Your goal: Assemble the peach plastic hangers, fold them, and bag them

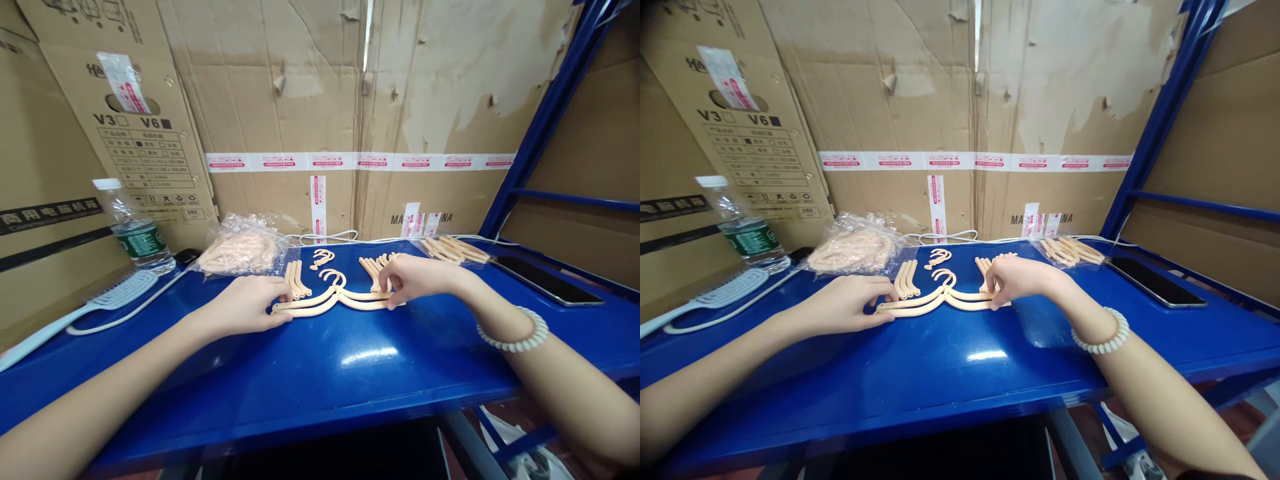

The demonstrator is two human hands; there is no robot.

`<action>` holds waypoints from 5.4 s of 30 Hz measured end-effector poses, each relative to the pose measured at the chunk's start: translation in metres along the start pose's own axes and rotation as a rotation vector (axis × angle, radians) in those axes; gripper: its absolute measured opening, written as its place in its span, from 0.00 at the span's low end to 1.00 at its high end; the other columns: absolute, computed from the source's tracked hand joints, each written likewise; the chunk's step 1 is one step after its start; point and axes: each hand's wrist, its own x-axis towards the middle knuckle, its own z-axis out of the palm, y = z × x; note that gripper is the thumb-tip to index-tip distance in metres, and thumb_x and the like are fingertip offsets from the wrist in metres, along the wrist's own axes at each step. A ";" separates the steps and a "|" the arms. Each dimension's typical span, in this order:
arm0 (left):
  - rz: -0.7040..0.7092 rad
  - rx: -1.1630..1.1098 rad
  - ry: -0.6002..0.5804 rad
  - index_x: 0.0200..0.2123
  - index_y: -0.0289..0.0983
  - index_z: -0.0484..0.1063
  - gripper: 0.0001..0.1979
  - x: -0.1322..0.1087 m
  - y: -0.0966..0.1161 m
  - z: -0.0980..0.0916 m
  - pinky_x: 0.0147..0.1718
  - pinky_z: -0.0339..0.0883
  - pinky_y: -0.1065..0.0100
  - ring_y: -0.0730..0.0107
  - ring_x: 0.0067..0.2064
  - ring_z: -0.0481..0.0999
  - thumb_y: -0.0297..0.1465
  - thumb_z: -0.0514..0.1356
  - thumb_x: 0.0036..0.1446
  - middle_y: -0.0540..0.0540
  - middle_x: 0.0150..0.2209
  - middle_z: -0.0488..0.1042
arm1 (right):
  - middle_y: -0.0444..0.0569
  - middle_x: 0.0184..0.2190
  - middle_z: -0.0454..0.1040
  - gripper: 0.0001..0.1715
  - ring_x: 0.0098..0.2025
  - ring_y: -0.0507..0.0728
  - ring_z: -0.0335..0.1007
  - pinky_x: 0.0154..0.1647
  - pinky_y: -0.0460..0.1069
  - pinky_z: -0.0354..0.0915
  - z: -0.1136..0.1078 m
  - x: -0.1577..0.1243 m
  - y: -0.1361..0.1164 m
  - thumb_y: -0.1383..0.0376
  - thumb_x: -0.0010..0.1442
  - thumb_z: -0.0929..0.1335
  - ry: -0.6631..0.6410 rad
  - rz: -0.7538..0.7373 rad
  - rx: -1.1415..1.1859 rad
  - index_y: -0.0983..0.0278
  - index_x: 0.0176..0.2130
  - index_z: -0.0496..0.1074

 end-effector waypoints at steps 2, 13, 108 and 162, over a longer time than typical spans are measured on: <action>0.007 -0.002 0.005 0.36 0.40 0.73 0.09 0.000 -0.001 0.001 0.29 0.58 0.68 0.64 0.34 0.74 0.38 0.58 0.56 0.49 0.35 0.76 | 0.47 0.26 0.76 0.19 0.26 0.55 0.69 0.26 0.48 0.58 0.001 0.001 0.000 0.56 0.46 0.75 -0.002 0.006 -0.005 0.65 0.36 0.78; 0.021 -0.038 -0.008 0.35 0.41 0.74 0.08 0.002 -0.005 0.000 0.29 0.58 0.69 0.65 0.33 0.74 0.37 0.59 0.56 0.50 0.34 0.76 | 0.47 0.26 0.77 0.16 0.26 0.54 0.69 0.24 0.47 0.56 0.003 0.002 -0.001 0.55 0.48 0.74 -0.015 -0.024 -0.001 0.65 0.32 0.78; -0.020 0.004 -0.048 0.30 0.40 0.74 0.05 -0.001 -0.032 -0.004 0.24 0.52 0.70 0.69 0.28 0.72 0.34 0.59 0.55 0.51 0.28 0.75 | 0.44 0.23 0.73 0.11 0.25 0.54 0.67 0.25 0.46 0.57 0.008 0.010 0.011 0.62 0.48 0.71 0.034 -0.013 0.027 0.65 0.33 0.75; 0.067 -0.125 -0.062 0.35 0.39 0.75 0.07 0.002 -0.026 -0.005 0.29 0.59 0.71 0.70 0.32 0.72 0.35 0.60 0.56 0.49 0.34 0.76 | 0.45 0.25 0.74 0.12 0.27 0.53 0.69 0.26 0.45 0.59 0.007 0.010 0.020 0.61 0.48 0.72 0.038 -0.076 0.119 0.65 0.33 0.74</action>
